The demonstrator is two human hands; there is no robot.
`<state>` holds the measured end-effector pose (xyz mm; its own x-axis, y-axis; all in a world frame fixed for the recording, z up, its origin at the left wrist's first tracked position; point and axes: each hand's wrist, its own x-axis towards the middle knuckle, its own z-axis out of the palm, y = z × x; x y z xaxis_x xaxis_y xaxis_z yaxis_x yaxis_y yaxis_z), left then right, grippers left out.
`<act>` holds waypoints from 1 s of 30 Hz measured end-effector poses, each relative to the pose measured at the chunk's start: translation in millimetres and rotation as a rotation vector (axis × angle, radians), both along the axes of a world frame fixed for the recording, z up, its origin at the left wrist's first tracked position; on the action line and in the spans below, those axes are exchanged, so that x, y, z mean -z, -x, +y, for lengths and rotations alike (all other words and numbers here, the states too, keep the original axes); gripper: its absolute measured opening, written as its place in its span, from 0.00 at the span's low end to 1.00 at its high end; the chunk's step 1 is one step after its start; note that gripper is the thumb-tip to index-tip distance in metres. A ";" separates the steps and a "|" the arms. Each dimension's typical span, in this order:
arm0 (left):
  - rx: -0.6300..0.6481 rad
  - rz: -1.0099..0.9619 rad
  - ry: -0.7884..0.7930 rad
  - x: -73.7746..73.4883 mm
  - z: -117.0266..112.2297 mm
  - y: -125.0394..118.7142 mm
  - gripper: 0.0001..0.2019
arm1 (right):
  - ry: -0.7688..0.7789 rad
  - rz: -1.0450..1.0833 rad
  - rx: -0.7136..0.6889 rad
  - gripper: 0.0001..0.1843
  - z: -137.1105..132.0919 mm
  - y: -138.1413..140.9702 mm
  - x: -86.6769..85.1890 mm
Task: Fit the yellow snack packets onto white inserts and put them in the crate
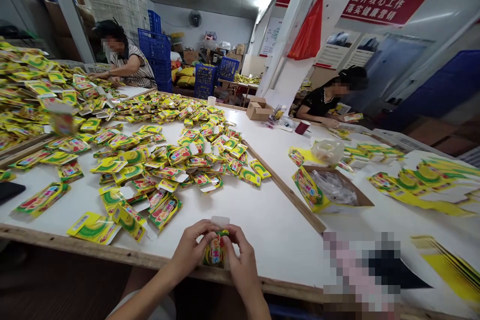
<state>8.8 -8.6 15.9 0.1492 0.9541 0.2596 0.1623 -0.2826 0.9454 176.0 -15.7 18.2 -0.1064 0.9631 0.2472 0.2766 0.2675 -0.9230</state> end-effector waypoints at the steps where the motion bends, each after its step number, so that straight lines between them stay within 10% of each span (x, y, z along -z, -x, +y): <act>1: 0.003 -0.016 0.002 0.3 0.5 0.1 0.09 | -0.020 -0.008 0.006 0.08 2.6 0.2 -2.5; 30: 0.000 -0.382 0.204 6.4 4.1 -8.5 0.10 | -0.038 -0.178 -0.121 0.12 20.4 -7.5 -17.7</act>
<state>17.3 -4.6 9.4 0.0786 0.9916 0.1025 -0.2103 -0.0840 0.9740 183.5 4.7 35.9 -0.2655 0.9310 0.2505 0.3979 0.3425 -0.8511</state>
